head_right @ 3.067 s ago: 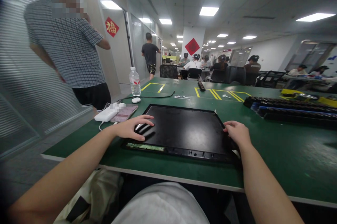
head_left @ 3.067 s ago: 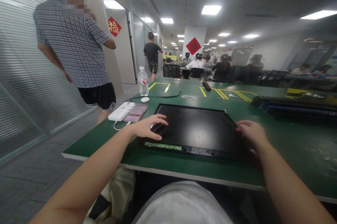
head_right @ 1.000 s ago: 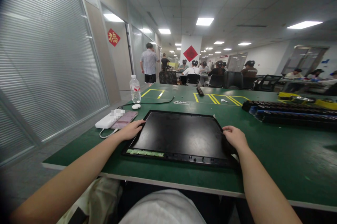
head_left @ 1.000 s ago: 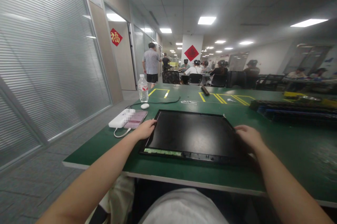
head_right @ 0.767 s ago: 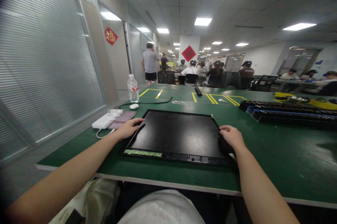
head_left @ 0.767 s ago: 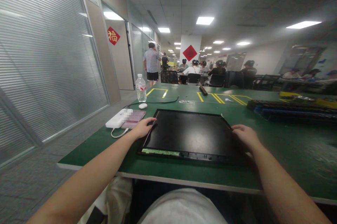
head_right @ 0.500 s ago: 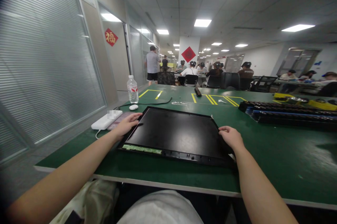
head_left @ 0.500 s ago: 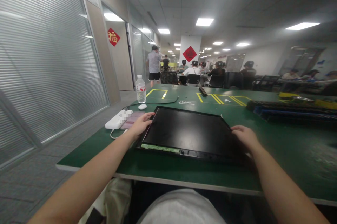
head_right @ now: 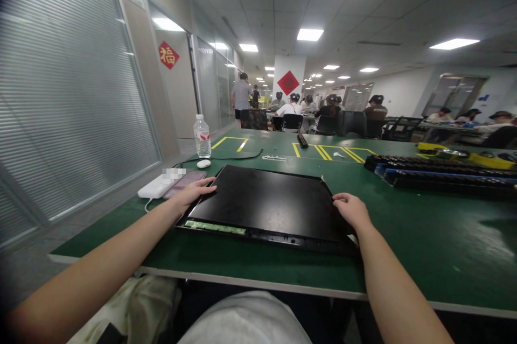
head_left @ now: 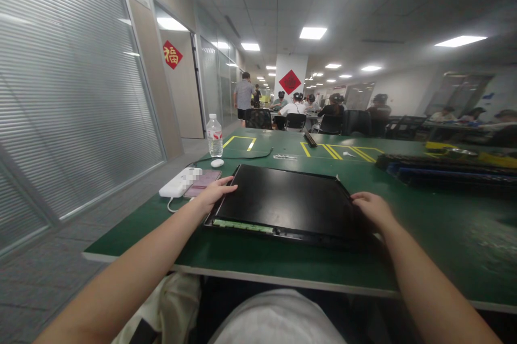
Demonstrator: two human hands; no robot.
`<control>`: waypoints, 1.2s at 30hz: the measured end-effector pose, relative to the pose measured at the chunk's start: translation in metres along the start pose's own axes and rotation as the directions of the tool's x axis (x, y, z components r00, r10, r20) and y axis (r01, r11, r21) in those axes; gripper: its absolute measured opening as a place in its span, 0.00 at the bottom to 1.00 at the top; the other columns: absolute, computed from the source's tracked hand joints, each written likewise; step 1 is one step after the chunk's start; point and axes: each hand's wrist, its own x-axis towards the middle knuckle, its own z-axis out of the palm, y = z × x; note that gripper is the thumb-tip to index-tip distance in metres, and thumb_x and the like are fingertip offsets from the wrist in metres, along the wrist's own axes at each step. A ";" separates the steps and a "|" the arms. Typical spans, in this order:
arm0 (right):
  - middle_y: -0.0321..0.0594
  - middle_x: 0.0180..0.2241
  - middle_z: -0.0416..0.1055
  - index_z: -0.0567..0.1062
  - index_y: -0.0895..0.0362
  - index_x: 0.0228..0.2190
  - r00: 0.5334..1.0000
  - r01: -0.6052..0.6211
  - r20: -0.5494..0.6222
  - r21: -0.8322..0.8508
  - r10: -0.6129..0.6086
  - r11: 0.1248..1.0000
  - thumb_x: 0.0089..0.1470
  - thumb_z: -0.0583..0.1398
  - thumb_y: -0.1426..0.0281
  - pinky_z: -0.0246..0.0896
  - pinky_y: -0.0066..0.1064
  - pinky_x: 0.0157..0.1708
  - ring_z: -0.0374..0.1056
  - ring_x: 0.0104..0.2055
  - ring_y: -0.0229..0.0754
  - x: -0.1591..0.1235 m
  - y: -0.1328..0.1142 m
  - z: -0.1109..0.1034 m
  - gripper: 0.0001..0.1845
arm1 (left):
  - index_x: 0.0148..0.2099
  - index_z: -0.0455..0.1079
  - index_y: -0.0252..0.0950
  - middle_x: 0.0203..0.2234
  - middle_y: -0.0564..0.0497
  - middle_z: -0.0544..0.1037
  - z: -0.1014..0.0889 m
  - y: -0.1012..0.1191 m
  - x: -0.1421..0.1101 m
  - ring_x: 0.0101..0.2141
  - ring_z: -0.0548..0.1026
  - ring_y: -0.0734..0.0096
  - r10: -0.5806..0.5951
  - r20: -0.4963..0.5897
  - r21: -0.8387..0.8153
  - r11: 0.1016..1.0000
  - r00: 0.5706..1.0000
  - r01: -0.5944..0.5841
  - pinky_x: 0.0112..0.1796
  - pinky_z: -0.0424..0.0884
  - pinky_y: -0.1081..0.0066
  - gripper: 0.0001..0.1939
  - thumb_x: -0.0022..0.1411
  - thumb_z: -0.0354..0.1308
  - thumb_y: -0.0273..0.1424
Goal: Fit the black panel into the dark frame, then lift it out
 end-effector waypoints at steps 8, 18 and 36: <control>0.42 0.35 0.80 0.83 0.54 0.36 1.000 -0.004 0.019 0.034 0.003 0.999 0.45 0.61 0.69 0.64 0.31 0.35 0.74 0.37 0.45 0.003 0.004 0.004 0.15 | 0.62 0.68 0.33 0.32 0.45 0.85 0.001 0.000 -0.002 0.29 0.83 0.61 0.038 0.081 0.002 0.999 0.996 -0.038 0.32 0.79 0.66 0.36 0.50 0.69 0.21; 0.42 0.39 0.80 0.82 0.55 0.42 0.997 0.012 0.076 -0.008 -0.011 1.000 0.48 0.60 0.69 0.65 0.30 0.37 0.75 0.40 0.45 0.002 -0.002 0.002 0.19 | 0.66 0.62 0.32 0.37 0.43 0.85 0.007 0.006 -0.013 0.34 0.84 0.60 0.072 0.085 -0.060 0.996 0.994 -0.067 0.35 0.79 0.67 0.38 0.53 0.65 0.18; 0.49 0.42 0.80 0.82 0.57 0.38 0.984 -0.175 0.099 0.343 0.150 0.923 0.51 0.64 0.62 0.67 0.37 0.45 0.74 0.47 0.52 -0.004 -0.007 0.004 0.16 | 0.64 0.67 0.35 0.55 0.41 0.78 0.014 0.011 -0.025 0.52 0.78 0.50 0.356 0.218 -0.084 0.934 0.909 -0.346 0.52 0.74 0.57 0.39 0.48 0.70 0.29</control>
